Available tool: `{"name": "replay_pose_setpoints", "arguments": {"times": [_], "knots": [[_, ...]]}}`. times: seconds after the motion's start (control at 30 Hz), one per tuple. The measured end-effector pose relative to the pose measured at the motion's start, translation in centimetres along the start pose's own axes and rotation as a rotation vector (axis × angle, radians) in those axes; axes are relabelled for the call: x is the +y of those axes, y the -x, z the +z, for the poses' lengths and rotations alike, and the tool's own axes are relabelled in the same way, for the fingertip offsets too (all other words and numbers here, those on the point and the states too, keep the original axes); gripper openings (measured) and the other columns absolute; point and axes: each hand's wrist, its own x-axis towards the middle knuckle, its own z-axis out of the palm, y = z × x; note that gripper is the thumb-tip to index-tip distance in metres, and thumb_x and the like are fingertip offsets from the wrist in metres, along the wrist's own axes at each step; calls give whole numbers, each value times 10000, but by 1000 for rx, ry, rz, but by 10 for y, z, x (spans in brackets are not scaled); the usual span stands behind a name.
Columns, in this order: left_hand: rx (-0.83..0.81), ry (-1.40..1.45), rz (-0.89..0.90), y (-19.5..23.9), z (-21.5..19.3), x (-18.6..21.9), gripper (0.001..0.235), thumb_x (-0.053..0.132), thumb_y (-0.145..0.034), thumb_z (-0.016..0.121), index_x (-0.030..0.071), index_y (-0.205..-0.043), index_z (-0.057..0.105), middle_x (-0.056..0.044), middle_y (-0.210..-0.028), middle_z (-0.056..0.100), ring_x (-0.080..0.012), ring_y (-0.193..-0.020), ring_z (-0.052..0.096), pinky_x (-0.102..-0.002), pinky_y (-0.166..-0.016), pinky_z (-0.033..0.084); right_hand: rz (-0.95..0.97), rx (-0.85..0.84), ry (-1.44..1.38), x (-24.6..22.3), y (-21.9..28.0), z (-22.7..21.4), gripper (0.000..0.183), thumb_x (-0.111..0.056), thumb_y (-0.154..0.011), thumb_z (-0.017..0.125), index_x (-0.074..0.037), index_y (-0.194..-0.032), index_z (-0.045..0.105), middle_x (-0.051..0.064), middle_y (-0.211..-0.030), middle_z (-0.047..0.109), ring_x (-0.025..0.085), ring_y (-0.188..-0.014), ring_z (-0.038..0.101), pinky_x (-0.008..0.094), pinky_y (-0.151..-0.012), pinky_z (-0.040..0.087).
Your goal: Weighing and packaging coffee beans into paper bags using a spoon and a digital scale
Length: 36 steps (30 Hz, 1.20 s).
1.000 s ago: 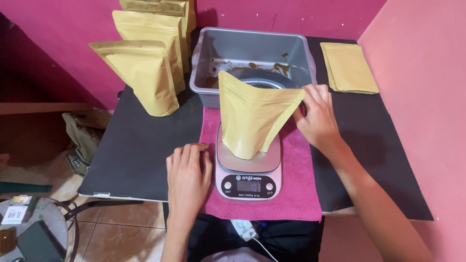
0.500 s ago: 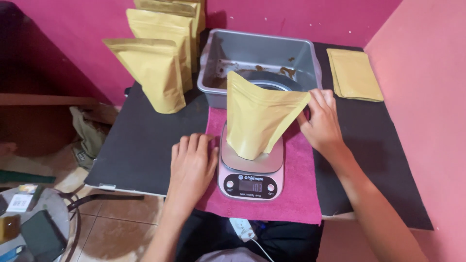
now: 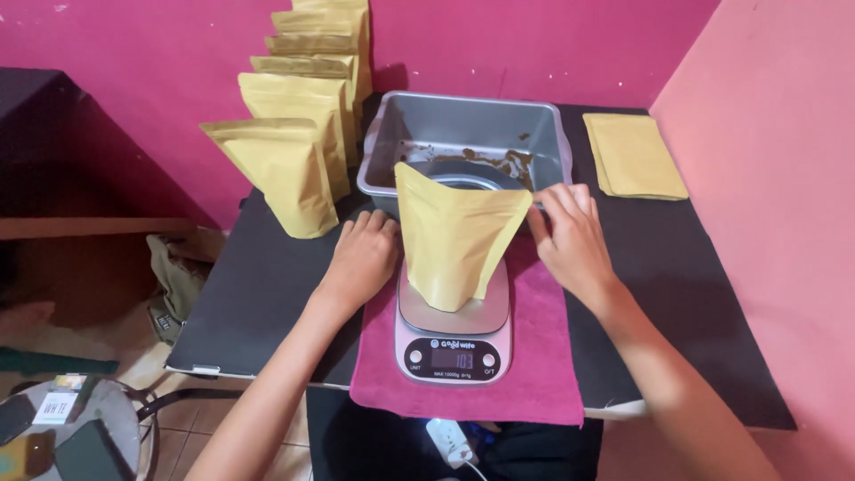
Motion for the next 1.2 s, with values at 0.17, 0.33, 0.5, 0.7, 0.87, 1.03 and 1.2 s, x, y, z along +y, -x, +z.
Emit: {"name": "replay_pose_setpoints", "arguments": {"times": [0.17, 0.33, 0.5, 0.7, 0.87, 1.03, 1.2], "knots": [[32, -46, 28, 4, 1, 7, 139, 244, -903, 612, 131, -977, 645, -38, -987, 572, -252, -986, 564, -381, -794, 444, 0, 9, -2, 2, -2, 0, 75, -195, -1048, 615, -151, -1092, 658, 29, -989, 596, 290, -1076, 557, 421, -903, 464], [26, -64, 20, 7, 5, 8, 131, 256, -934, 579, 138, -978, 617, -33, -1004, 543, -241, -998, 538, -370, -800, 423, -11, 10, -3, 4, -2, 1, 79, -194, -1057, 610, -143, -1097, 655, 40, -980, 591, 298, -1073, 564, 425, -920, 474], [63, -81, 35, 8, 12, 7, 126, 254, -951, 567, 139, -992, 597, -28, -1013, 514, -237, -1005, 524, -372, -796, 416, -6, -17, -4, 9, -1, 4, 80, -187, -1060, 597, -133, -1104, 636, 47, -989, 579, 308, -1083, 554, 448, -933, 475], [102, -106, 31, 8, 11, 8, 132, 273, -983, 529, 149, -993, 573, -17, -1027, 507, -224, -1008, 517, -361, -823, 402, -19, -11, 4, 11, -2, 5, 48, -174, -1057, 602, -135, -1072, 624, 43, -979, 563, 303, -1079, 548, 437, -922, 474], [111, -130, 44, 9, 10, 7, 127, 273, -983, 529, 152, -994, 565, -12, -1013, 493, -225, -1011, 511, -364, -835, 391, -24, -10, -10, 13, -2, 6, 37, -167, -1063, 599, -138, -1070, 621, 42, -971, 558, 300, -1070, 548, 434, -933, 477], [147, -139, 67, 8, 7, 8, 131, 276, -966, 547, 146, -948, 555, -21, -978, 498, -234, -982, 515, -368, -835, 385, -95, 12, -11, 17, -8, 5, 24, -132, -1062, 601, -111, -1061, 613, 59, -981, 560, 313, -1057, 541, 421, -933, 480], [254, -172, 116, 6, 7, 4, 126, 280, -929, 581, 166, -885, 554, -9, -882, 501, -225, -897, 532, -365, -805, 380, -129, 19, 13, 9, -11, 0, 29, -135, -1062, 596, -110, -1062, 612, 62, -988, 554, 316, -1047, 537, 431, -922, 482]]}}
